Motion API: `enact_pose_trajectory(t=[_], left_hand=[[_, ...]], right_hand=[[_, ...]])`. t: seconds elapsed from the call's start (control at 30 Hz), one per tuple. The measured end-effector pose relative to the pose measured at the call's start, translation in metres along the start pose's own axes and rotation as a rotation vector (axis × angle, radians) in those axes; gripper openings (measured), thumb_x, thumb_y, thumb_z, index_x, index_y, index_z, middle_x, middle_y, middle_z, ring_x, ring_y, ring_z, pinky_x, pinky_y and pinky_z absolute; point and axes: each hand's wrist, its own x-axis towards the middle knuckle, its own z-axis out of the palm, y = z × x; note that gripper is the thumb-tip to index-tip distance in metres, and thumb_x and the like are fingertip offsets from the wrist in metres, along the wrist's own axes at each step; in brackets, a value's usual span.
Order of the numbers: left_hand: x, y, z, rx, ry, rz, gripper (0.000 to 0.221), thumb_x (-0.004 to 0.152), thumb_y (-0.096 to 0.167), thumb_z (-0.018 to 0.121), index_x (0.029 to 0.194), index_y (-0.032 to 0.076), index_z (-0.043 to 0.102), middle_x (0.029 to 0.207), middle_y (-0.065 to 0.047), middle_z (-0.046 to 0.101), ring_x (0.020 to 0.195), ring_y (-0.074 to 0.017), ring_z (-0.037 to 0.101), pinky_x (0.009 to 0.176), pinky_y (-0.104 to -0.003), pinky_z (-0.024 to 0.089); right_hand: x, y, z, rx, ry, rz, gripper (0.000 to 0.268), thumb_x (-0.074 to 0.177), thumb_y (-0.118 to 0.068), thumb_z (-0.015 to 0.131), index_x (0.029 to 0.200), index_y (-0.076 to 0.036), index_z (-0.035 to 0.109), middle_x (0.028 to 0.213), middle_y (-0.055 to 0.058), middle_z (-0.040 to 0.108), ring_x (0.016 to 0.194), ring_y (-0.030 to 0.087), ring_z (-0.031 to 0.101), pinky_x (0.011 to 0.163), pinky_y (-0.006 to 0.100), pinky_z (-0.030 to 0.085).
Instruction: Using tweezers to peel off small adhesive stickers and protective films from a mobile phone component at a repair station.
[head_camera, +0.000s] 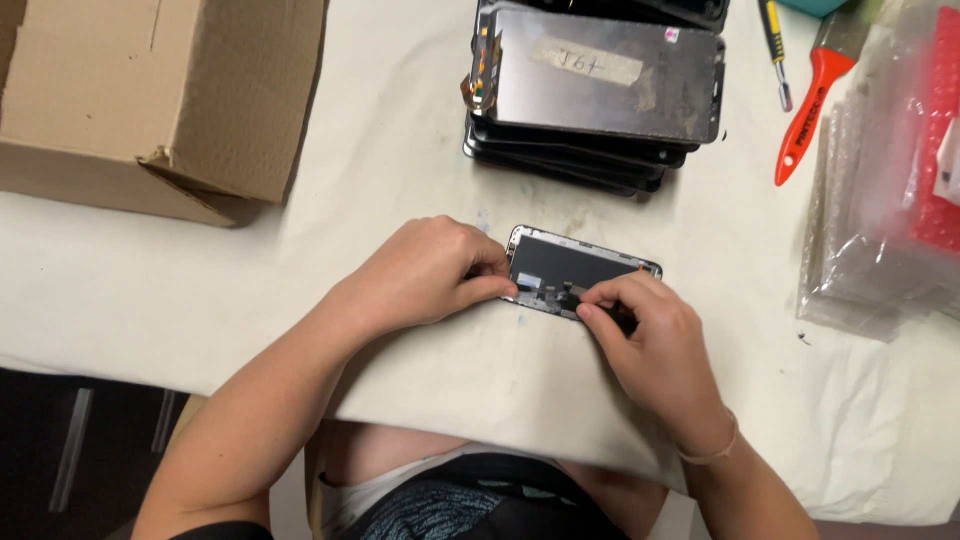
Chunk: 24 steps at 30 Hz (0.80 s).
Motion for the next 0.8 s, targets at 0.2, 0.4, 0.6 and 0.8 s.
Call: enact_pose_trajectory(t=[0.2, 0.4, 0.6, 0.8], left_hand=[[-0.004, 0.005, -0.005, -0.013, -0.015, -0.004, 0.017, 0.089, 0.027, 0.077, 0.084, 0.011, 0.079, 0.066, -0.005, 0.072, 0.064, -0.0238, 0.070, 0.063, -0.034, 0.058], [-0.004, 0.003, -0.004, 0.013, -0.018, 0.018, 0.016, 0.087, 0.028, 0.079, 0.081, 0.013, 0.078, 0.064, -0.003, 0.071, 0.062, -0.0236, 0.070, 0.060, -0.034, 0.058], [-0.003, 0.005, 0.000, 0.015, 0.002, 0.029, 0.018, 0.087, 0.029, 0.079, 0.078, 0.013, 0.077, 0.063, -0.003, 0.070, 0.061, -0.0231, 0.069, 0.059, -0.034, 0.056], [0.001, 0.000, 0.012, 0.031, 0.048, 0.027, 0.018, 0.088, 0.028, 0.078, 0.078, 0.013, 0.076, 0.061, -0.002, 0.067, 0.058, -0.0246, 0.067, 0.056, -0.036, 0.055]], right_hand=[[0.000, 0.003, -0.006, 0.045, 0.001, 0.067, 0.005, 0.088, -0.013, 0.080, 0.092, -0.010, 0.079, 0.077, 0.005, 0.069, 0.081, 0.021, 0.067, 0.079, 0.035, 0.058], [0.001, -0.003, -0.002, 0.022, -0.015, 0.022, 0.004, 0.090, -0.011, 0.079, 0.090, -0.007, 0.078, 0.074, 0.006, 0.067, 0.079, 0.023, 0.067, 0.078, 0.037, 0.057], [0.001, 0.000, -0.002, 0.112, -0.053, 0.055, 0.003, 0.090, -0.009, 0.078, 0.091, -0.006, 0.078, 0.074, 0.006, 0.066, 0.079, 0.021, 0.064, 0.078, 0.036, 0.056], [-0.001, 0.001, -0.001, 0.089, -0.048, 0.052, 0.003, 0.093, -0.006, 0.075, 0.091, -0.004, 0.077, 0.074, 0.006, 0.064, 0.079, 0.021, 0.063, 0.076, 0.035, 0.055]])
